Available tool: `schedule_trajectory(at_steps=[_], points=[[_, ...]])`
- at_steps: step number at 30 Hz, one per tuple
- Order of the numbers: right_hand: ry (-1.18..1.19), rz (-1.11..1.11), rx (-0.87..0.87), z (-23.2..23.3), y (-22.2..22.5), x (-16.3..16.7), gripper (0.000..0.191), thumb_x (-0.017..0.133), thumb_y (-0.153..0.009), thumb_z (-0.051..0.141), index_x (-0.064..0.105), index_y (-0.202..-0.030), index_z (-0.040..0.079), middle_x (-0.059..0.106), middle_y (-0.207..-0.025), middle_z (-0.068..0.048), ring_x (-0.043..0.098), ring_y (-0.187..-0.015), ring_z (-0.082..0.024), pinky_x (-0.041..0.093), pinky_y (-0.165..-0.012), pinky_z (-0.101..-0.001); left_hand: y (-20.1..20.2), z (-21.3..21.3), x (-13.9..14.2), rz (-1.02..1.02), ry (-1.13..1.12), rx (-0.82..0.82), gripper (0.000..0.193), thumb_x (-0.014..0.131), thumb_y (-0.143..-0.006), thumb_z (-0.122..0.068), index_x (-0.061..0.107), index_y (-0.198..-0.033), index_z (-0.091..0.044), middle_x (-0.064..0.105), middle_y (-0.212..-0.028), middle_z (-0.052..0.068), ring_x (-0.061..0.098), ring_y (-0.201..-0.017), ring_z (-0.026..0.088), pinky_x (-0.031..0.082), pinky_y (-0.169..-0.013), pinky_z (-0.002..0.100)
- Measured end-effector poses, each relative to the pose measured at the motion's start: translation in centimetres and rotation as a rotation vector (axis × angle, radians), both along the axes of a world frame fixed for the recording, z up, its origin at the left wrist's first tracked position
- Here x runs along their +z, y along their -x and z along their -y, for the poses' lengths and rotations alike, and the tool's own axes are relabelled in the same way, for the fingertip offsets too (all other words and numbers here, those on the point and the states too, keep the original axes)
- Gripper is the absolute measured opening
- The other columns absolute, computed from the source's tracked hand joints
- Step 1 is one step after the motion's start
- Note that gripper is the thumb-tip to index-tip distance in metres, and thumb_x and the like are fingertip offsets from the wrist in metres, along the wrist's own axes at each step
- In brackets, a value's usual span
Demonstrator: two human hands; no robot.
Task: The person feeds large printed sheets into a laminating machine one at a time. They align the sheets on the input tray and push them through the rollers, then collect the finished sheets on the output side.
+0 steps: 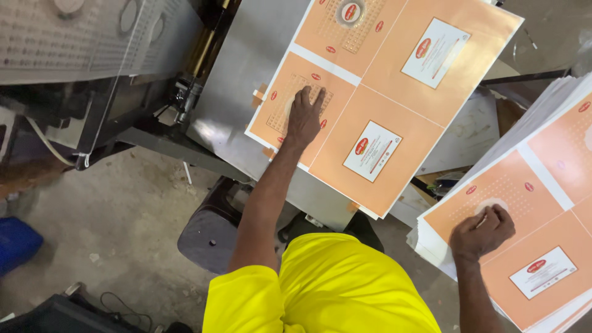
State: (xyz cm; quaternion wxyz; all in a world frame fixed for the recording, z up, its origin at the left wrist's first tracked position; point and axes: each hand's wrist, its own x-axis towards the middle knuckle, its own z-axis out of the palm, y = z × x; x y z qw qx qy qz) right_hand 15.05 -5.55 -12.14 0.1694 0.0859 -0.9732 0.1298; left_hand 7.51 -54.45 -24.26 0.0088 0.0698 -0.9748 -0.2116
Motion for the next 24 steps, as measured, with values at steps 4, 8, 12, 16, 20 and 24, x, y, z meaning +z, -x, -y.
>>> schedule_trajectory(at_steps=[4,8,12,16,20,24], points=[[0.000,0.034,0.017,-0.4,0.1,0.0,0.017,0.056,-0.106,-0.004,0.057,-0.123,-0.008,0.052,-0.131,-0.026,0.050,-0.122,-0.041,0.041,-0.105,-0.0519,-0.1,-0.5,-0.1,-0.008,-0.019,-0.007,0.073,0.069,-0.079,-0.001,0.050,-0.150,-0.006,0.039,-0.145,0.028,0.042,-0.133,0.044,0.042,-0.109,0.048],[0.003,0.021,0.013,-0.6,0.4,-0.1,0.019,0.055,-0.103,-0.004,0.058,-0.121,-0.008,0.052,-0.130,-0.025,0.050,-0.122,-0.041,0.040,-0.105,-0.0531,0.6,-0.4,0.1,0.025,-0.052,0.003,0.073,0.073,-0.078,-0.006,0.049,-0.147,-0.004,0.039,-0.144,0.029,0.041,-0.130,0.045,0.041,-0.107,0.050],[0.002,0.039,0.005,-1.0,0.4,-0.2,0.016,0.056,-0.105,-0.005,0.058,-0.120,-0.007,0.052,-0.131,-0.024,0.050,-0.122,-0.040,0.040,-0.104,-0.0525,0.6,-0.7,0.3,0.064,0.006,-0.004,0.076,0.070,-0.077,-0.001,0.048,-0.150,-0.004,0.040,-0.144,0.027,0.043,-0.132,0.042,0.043,-0.109,0.047],[-0.004,0.037,0.004,-1.4,0.2,-0.3,0.018,0.056,-0.103,-0.005,0.058,-0.121,-0.008,0.052,-0.129,-0.025,0.049,-0.122,-0.040,0.040,-0.105,-0.0527,0.4,-0.8,0.3,0.018,0.015,-0.014,0.077,0.070,-0.077,-0.002,0.047,-0.150,-0.002,0.040,-0.141,0.028,0.043,-0.128,0.043,0.043,-0.106,0.048],[0.011,0.030,0.004,-1.4,0.1,-0.1,0.018,0.055,-0.103,-0.006,0.058,-0.120,-0.008,0.053,-0.129,-0.025,0.049,-0.121,-0.040,0.040,-0.105,-0.0522,0.4,-0.8,0.2,0.043,-0.006,-0.005,0.075,0.068,-0.078,-0.001,0.049,-0.150,-0.005,0.040,-0.142,0.026,0.043,-0.131,0.041,0.044,-0.108,0.046],[0.005,0.002,0.027,-1.1,0.1,0.3,0.018,0.056,-0.101,-0.007,0.058,-0.119,-0.007,0.053,-0.127,-0.023,0.052,-0.121,-0.039,0.038,-0.106,-0.0529,0.3,-0.8,0.4,0.023,-0.020,0.005,0.069,0.068,-0.081,-0.003,0.050,-0.148,-0.006,0.040,-0.142,0.027,0.043,-0.130,0.042,0.044,-0.106,0.048]])
